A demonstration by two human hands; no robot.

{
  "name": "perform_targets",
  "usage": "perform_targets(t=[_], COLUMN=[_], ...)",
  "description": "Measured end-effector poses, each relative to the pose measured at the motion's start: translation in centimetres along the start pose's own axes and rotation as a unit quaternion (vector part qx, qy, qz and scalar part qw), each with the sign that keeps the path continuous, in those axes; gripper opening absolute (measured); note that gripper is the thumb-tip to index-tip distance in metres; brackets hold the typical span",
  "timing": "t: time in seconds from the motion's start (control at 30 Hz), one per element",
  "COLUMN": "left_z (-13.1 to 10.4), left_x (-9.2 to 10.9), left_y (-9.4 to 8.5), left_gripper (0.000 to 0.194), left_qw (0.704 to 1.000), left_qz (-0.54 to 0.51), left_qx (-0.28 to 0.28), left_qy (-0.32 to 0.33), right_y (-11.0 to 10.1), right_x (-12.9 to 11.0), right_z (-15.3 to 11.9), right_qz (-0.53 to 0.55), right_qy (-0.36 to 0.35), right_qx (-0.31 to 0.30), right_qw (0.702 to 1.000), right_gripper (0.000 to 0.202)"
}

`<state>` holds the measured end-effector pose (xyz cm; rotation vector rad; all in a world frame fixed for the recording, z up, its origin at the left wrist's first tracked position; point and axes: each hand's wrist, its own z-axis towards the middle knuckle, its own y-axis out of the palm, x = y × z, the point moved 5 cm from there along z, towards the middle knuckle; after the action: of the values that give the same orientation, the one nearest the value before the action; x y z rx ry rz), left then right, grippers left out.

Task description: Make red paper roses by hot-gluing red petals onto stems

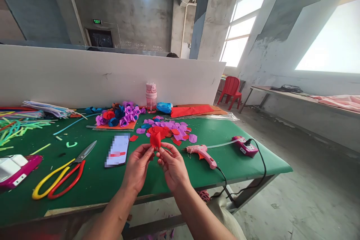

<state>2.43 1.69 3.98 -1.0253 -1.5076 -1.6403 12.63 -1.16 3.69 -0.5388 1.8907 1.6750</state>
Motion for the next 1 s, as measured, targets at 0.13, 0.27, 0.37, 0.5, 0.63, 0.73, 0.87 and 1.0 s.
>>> perform_targets(t=[0.13,0.27,0.37,0.5,0.63,0.73,0.87,1.0], left_z=[0.07,-0.08,-0.21,-0.22,-0.09,-0.02,0.02,0.08], left_x=[-0.13,0.10,0.32,0.43,0.28,0.22,0.34,0.38], left_y=[-0.03,0.17,0.27,0.13,-0.07,-0.14,-0.24,-0.40], left_gripper=[0.025,0.025,0.026,0.026,0.026,0.025,0.024,0.025], left_qw=[1.000,1.000,1.000,1.000,1.000,1.000,0.999,0.998], left_qz=[-0.007,-0.009,-0.007,0.003,0.014,0.021,0.038,0.049], left_qx=[0.003,-0.001,0.001,0.009,0.008,0.004,0.010,0.016], left_qy=[-0.002,-0.004,-0.003,0.010,0.017,0.021,0.025,0.029], right_y=[0.10,0.18,0.20,0.12,0.07,0.09,0.13,0.17], right_x=[0.03,0.10,0.13,0.18,0.21,0.14,-0.09,-0.27], right_z=[-0.08,-0.17,-0.17,-0.07,0.00,-0.04,-0.17,-0.27], right_qz=[0.001,0.000,-0.006,-0.018,-0.024,-0.037,-0.070,-0.109], right_qy=[0.001,0.005,0.005,-0.002,-0.012,-0.025,-0.051,-0.081], right_qx=[-0.004,0.003,0.002,-0.003,-0.008,-0.008,-0.004,-0.002], right_qw=[1.000,1.000,1.000,1.000,1.000,0.999,0.996,0.991], right_gripper=[0.026,0.024,0.024,0.025,0.024,0.023,0.022,0.019])
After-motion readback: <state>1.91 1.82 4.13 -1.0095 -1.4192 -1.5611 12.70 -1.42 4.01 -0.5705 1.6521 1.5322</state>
